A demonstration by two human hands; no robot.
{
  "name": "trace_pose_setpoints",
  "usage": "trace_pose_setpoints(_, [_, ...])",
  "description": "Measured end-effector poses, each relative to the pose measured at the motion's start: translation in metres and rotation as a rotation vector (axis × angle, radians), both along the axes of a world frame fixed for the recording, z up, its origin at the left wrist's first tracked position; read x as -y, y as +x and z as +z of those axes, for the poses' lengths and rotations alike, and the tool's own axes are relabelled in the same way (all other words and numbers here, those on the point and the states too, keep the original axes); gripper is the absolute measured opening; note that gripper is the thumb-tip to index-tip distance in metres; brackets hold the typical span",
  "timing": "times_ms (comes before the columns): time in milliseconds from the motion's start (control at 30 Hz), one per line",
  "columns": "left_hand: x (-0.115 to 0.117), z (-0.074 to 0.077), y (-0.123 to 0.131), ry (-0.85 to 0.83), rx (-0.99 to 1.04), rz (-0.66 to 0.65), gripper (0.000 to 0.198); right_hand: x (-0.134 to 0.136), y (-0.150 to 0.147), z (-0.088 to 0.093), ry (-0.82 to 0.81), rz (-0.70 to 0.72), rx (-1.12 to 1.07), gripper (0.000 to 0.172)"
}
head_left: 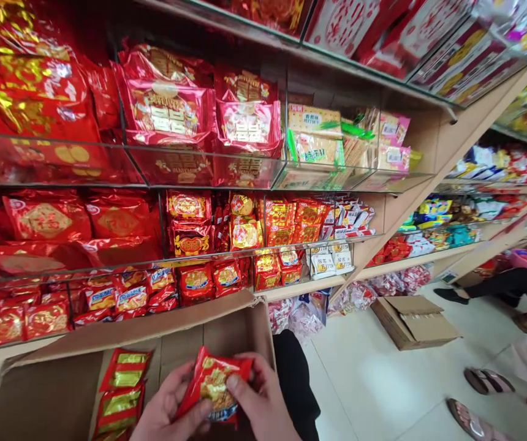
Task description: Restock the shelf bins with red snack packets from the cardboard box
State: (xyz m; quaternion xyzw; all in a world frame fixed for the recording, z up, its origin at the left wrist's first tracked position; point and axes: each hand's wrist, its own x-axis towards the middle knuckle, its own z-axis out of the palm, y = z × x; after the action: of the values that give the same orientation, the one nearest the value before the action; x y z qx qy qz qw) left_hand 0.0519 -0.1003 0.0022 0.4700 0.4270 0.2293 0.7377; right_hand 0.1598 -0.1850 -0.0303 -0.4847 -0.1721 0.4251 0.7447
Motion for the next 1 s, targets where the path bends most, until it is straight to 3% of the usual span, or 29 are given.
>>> trace_pose_setpoints(67, [-0.004, 0.008, 0.007, -0.05, 0.009, -0.002, 0.072, -0.003, 0.009, 0.014, -0.013, -0.008, 0.008, 0.034])
trace_pose_setpoints(167, [-0.006, 0.007, 0.014, -0.095, 0.089, 0.019, 0.071, -0.009, 0.015, 0.023, -0.022, -0.08, 0.002, 0.031])
trace_pose_setpoints(300, [0.001, 0.002, 0.02, -0.088, 0.092, 0.166, 0.06, -0.014, 0.014, 0.013, 0.012, -0.053, -0.012, 0.027])
trace_pose_setpoints(400, [0.005, 0.004, 0.021, -0.125, 0.079, 0.181, 0.06, -0.013, 0.013, 0.006, 0.046, -0.048, 0.007, 0.037])
trace_pose_setpoints(500, [0.002, 0.014, 0.02, -0.115, 0.086, 0.203, 0.065, -0.008, 0.015, 0.005, 0.064, -0.065, 0.077, 0.048])
trace_pose_setpoints(633, [-0.017, 0.041, 0.028, -0.05, 0.155, 0.203, 0.07, 0.002, 0.033, 0.011, -0.025, -0.235, 0.34, 0.03])
trace_pose_setpoints(733, [-0.042, 0.062, 0.051, -0.116, 0.198, 0.201, 0.041, 0.003, 0.053, 0.014, -0.105, -0.405, 0.642, 0.016])
trace_pose_setpoints(833, [-0.069, 0.07, 0.088, -0.28, 0.194, 0.232, 0.016, -0.004, 0.065, 0.013, -0.113, -0.472, 0.851, 0.009])
trace_pose_setpoints(1000, [-0.101, 0.047, 0.141, -0.372, 0.137, 0.277, 0.018, -0.019, 0.067, 0.003, -0.109, -0.464, 0.917, 0.009])
